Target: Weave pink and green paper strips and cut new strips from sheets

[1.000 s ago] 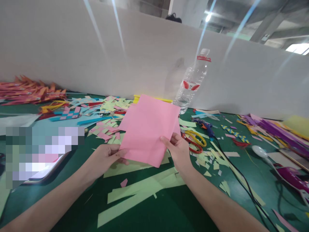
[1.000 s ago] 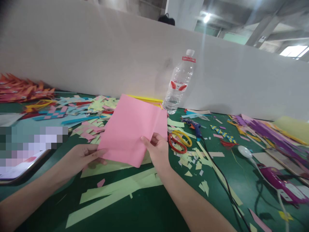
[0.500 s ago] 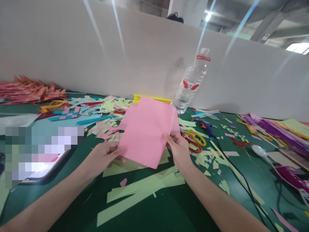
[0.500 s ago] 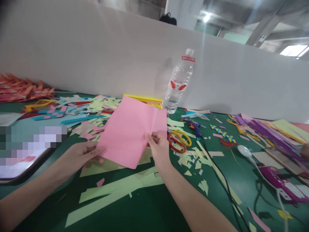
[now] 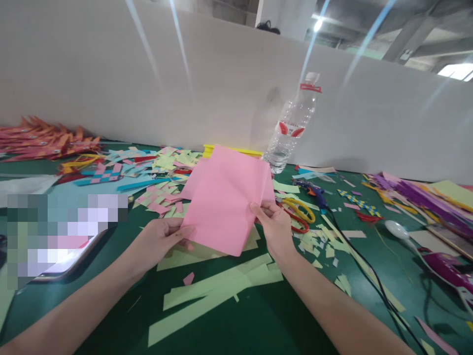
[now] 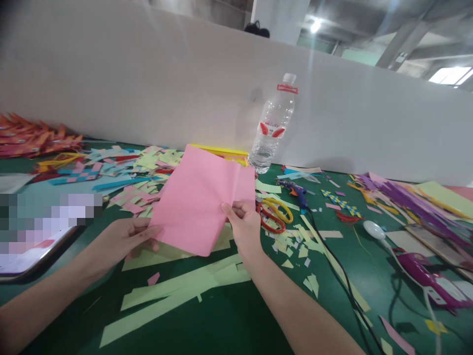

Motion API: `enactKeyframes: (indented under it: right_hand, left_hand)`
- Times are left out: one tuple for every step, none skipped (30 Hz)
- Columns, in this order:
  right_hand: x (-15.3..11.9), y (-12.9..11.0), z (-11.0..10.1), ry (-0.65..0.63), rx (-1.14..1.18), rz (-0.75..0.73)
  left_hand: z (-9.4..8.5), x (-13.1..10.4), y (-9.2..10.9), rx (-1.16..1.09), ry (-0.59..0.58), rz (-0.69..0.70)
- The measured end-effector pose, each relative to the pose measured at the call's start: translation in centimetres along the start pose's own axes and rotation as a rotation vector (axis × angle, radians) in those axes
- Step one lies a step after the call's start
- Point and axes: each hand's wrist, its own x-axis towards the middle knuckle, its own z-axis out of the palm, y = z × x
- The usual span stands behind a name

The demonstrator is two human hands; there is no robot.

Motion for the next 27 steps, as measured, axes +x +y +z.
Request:
enactKeyframes:
  right_hand:
    - [-0.02,-0.02,0.03,0.001,0.001,0.001]
    - [-0.06,-0.04,0.06,0.003,0.002,0.001]
    - [-0.1,-0.06,0.09,0.006,0.001,-0.002]
    - [-0.15,-0.06,0.1,0.009,-0.001,-0.008]
    - [-0.21,-0.06,0.11,0.01,-0.003,-0.016]
    - [-0.27,-0.04,0.11,0.009,-0.004,-0.029]
    - [-0.33,-0.02,0.1,0.009,-0.002,-0.045]
    - [-0.39,0.01,0.1,0.011,0.002,-0.061]
    - [-0.44,0.03,0.09,0.012,0.008,-0.075]
    - [-0.48,0.06,0.08,0.016,0.016,-0.085]
    - [-0.5,0.09,0.08,0.022,0.022,-0.089]
    - [-0.52,0.1,0.07,0.028,0.026,-0.088]
    - [-0.52,0.11,0.06,0.034,0.026,-0.084]
    - [-0.51,0.12,0.04,0.04,0.021,-0.081]
    - [-0.49,0.11,0.03,0.045,0.01,-0.08]
    - [-0.46,0.09,0.02,0.048,-0.002,-0.081]
    - [-0.45,0.07,0.01,0.046,-0.016,-0.083]
    - [-0.44,0.05,0.01,0.042,-0.03,-0.085]
    - [-0.44,0.03,0.01,0.036,-0.044,-0.083]
    - [-0.45,0.02,0.01,0.028,-0.055,-0.078]
    - [-0.47,0.02,0.02,0.021,-0.061,-0.072]
    - [-0.5,0.03,0.03,0.015,-0.062,-0.065]
    - [-0.53,0.05,0.05,0.011,-0.059,-0.059]
    - [-0.56,0.07,0.07,0.009,-0.05,-0.054]
    - [-0.57,0.07,0.1,0.006,-0.041,-0.049]
    - [-0.57,0.07,0.13,0.005,-0.034,-0.046]
    - [-0.55,0.04,0.16,0.005,-0.03,-0.045]
  left_hand:
    - [-0.01,0.0,-0.02,0.005,0.002,-0.002]
    - [-0.02,0.0,-0.03,0.009,0.004,-0.002]
    - [-0.02,0.01,-0.03,0.011,0.006,-0.003]
    - [0.0,0.01,0.0,0.005,0.008,-0.005]
    - [0.04,0.01,0.06,0.007,0.006,-0.007]
    - [0.09,0.0,0.15,0.012,0.008,-0.007]
    - [0.15,-0.01,0.27,0.028,0.013,-0.001]
    - [0.21,-0.04,0.4,0.053,0.022,0.012]
    - [0.26,-0.07,0.54,0.079,0.035,0.028]
    - [0.3,-0.1,0.66,0.102,0.045,0.046]
    - [0.32,-0.13,0.76,0.118,0.051,0.057]
    - [0.31,-0.16,0.81,0.126,0.052,0.06]
    - [0.29,-0.17,0.82,0.125,0.051,0.054]
    - [0.25,-0.17,0.78,0.116,0.048,0.043]
    - [0.19,-0.15,0.69,0.106,0.045,0.033]
    - [0.12,-0.13,0.57,0.096,0.045,0.027]
    - [0.04,-0.1,0.44,0.089,0.05,0.027]
    - [-0.05,-0.06,0.3,0.083,0.058,0.028]
    - [-0.13,-0.03,0.18,0.08,0.07,0.029]
    - [-0.19,0.01,0.08,0.077,0.085,0.029]
    - [-0.24,0.04,0.02,0.071,0.101,0.027]
    - [-0.27,0.07,-0.01,0.062,0.115,0.023]
    - [-0.27,0.08,-0.01,0.052,0.124,0.019]
    - [-0.25,0.08,0.03,0.044,0.128,0.02]
    - [-0.21,0.07,0.09,0.039,0.13,0.025]
    - [-0.17,0.05,0.17,0.04,0.13,0.037]
    - [-0.13,0.02,0.26,0.048,0.13,0.051]
